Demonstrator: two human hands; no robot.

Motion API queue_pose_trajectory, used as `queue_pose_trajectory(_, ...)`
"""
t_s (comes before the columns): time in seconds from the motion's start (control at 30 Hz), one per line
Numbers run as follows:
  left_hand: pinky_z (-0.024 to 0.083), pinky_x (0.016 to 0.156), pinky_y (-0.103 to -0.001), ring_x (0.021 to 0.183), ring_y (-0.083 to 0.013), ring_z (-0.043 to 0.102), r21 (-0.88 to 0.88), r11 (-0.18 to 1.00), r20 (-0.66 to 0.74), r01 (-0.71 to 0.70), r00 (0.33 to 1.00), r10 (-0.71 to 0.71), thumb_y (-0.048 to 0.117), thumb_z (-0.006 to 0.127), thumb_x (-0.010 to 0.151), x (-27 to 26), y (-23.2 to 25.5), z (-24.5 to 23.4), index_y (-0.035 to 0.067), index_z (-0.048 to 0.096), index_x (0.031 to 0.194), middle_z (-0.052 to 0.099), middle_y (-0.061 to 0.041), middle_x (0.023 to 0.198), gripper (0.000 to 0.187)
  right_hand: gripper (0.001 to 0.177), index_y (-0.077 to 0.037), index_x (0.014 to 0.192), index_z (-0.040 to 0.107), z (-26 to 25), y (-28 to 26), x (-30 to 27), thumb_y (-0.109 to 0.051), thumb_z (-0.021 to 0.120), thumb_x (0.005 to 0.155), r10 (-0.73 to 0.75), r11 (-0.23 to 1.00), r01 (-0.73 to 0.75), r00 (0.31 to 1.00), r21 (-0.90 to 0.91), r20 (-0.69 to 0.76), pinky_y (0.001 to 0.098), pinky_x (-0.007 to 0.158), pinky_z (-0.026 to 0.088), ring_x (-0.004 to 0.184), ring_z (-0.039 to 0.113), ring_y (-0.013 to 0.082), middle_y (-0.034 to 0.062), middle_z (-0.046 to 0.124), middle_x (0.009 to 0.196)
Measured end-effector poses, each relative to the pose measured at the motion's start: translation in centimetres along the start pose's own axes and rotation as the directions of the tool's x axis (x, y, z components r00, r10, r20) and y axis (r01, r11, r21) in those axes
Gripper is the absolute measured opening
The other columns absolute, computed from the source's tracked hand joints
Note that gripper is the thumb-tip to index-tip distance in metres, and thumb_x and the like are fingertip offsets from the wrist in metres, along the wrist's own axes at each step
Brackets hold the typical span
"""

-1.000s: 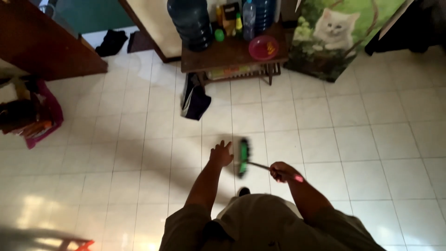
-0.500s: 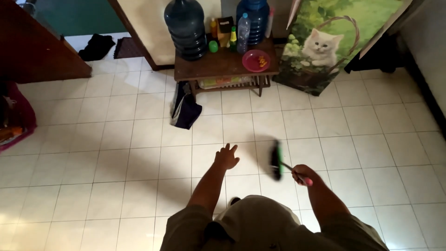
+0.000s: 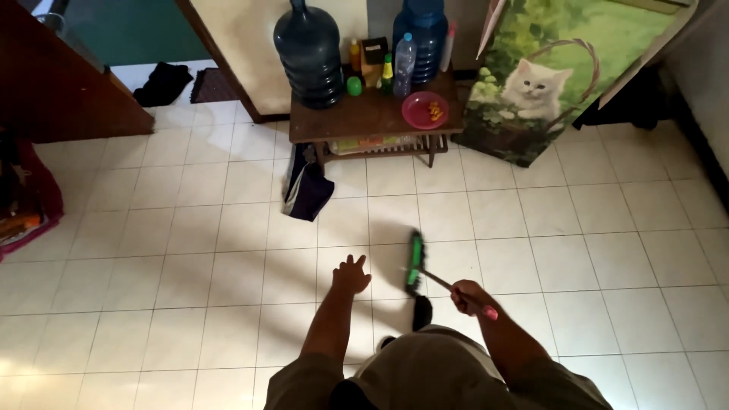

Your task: Sweeping a tiled indoor floor using a handheld broom.

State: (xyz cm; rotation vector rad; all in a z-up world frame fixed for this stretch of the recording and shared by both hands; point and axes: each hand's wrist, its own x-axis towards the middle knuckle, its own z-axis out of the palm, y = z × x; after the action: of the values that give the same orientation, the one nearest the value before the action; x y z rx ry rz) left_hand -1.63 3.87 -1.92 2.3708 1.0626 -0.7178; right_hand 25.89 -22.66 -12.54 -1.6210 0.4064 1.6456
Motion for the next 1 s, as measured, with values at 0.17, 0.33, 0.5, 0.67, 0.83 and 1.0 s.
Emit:
queue_pose_trajectory(0.17,0.046,0.108,-0.058,0.138,-0.041,0.049,-0.021,0.999,-0.048,0.035,0.998,-0.036,0.05,0.06,0.097,3.9,1.4,-2.3,0.023,0.028,0.163,0.03,-0.02,0.164,0.078,0.024,-0.013,0.073,0.047,-2.8,-4.8,3.9,-0.019,0.055,0.095,-0.041,0.999,0.04,0.998,0.022,0.048,0.028,0.037,0.031,0.041,0.042,0.0125,0.0002,0.049,0.055)
queue_pose_trajectory(0.33,0.044,0.109,-0.059,0.138,-0.041,0.047,-0.045,0.998,-0.06,0.05,0.997,-0.053,0.047,0.061,0.098,6.7,2.5,-5.0,0.022,0.029,0.162,0.031,-0.019,0.163,0.076,0.025,-0.014,0.073,0.049,-8.2,-13.1,5.8,-0.021,0.055,0.096,-0.016,0.999,0.017,1.0,-0.041,0.024,0.0278,0.036,0.032,0.042,0.046,0.0115,-0.0005,0.052,0.056)
queue_pose_trajectory(0.5,0.043,0.109,-0.058,0.139,-0.0407,0.045,-0.064,0.996,-0.041,0.063,0.997,-0.065,0.046,0.062,0.097,8.4,2.5,-6.0,0.022,0.027,0.161,0.031,-0.018,0.161,0.077,0.017,-0.006,0.084,0.058,-8.4,-19.2,0.4,-0.015,0.054,0.098,-0.17,0.976,0.149,0.976,-0.157,-0.134,0.0321,0.04,0.037,0.046,0.048,0.015,0.0043,0.055,0.061)
queue_pose_trajectory(0.67,0.044,0.108,-0.058,0.137,-0.0384,0.048,0.019,1.0,-0.145,0.012,0.989,-0.009,0.048,0.063,0.096,10.1,0.6,-9.6,0.023,0.032,0.16,0.036,-0.017,0.16,0.076,0.011,-0.002,0.084,0.059,-9.3,-19.5,7.7,-0.005,0.054,0.094,-0.254,0.965,0.224,0.931,-0.139,-0.261,0.0338,0.039,0.034,0.047,0.044,0.0166,0.0061,0.05,0.06)
queue_pose_trajectory(0.83,0.046,0.107,-0.057,0.136,-0.0392,0.048,-0.01,1.0,-0.175,0.008,0.985,-0.009,0.049,0.064,0.095,11.4,-3.1,-11.9,0.024,0.029,0.161,0.028,-0.019,0.165,0.078,0.01,-0.003,0.079,0.056,-5.1,-19.3,13.9,-0.002,0.055,0.089,-0.315,0.949,0.312,0.941,-0.046,-0.125,0.0374,0.039,0.036,0.046,0.045,0.0189,0.0073,0.05,0.059)
queue_pose_trajectory(1.0,0.043,0.106,-0.062,0.141,-0.0403,0.042,0.13,0.991,-0.098,0.043,0.995,-0.03,0.053,0.06,0.096,11.2,-8.9,-9.5,0.027,0.026,0.162,0.023,-0.017,0.167,0.079,0.026,-0.001,0.092,0.068,1.5,-11.0,16.6,-0.026,0.061,0.092,-0.55,0.799,0.591,0.642,0.112,0.534,0.0349,0.058,0.051,0.056,0.057,0.0198,0.0096,0.063,0.067)
